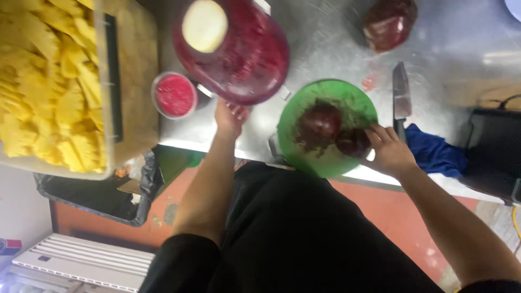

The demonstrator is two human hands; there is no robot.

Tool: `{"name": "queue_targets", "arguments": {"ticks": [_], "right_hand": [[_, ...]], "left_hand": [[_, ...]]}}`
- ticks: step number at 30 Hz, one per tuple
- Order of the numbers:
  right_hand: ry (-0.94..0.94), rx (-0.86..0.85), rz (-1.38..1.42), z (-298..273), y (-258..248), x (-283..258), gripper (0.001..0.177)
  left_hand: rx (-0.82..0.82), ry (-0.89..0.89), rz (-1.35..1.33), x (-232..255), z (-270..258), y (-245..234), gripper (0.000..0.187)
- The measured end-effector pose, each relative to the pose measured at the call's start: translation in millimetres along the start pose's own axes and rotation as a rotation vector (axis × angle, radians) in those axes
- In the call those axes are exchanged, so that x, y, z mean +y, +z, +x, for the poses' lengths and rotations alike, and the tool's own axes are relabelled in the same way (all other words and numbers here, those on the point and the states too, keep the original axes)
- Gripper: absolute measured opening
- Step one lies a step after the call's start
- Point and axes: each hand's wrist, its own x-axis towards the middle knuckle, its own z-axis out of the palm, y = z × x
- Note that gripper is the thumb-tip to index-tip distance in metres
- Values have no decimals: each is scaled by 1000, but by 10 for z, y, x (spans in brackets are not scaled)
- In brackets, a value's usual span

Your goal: Juice beets using a centrifugal juicer.

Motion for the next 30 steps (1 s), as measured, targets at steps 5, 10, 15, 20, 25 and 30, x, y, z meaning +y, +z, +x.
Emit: {"name": "queue_targets", "arguments": {"ticks": [5, 10, 15, 20, 25, 30], "right_hand": [[149, 192, 125, -78, 90, -307, 93], [273, 441, 176, -175, 222, -476, 83], [438, 669, 392, -119, 224, -618, 64], [641, 771, 611, -133, 411, -464, 47], [676, 937, 851, -252, 600, -358, 47], [561, 904, 730, -250, 449, -418, 43]], "left_hand": [[-45, -92, -136, 77, 117, -154, 30], [-143, -137, -127, 36, 368, -284, 20], [-136, 1, -65, -6, 408, -350, 19], [-109, 129, 83, 31, 300, -163, 22], [-26, 298, 189, -165, 467, -271, 23], [60, 293, 347, 25, -221, -51, 22]]}}
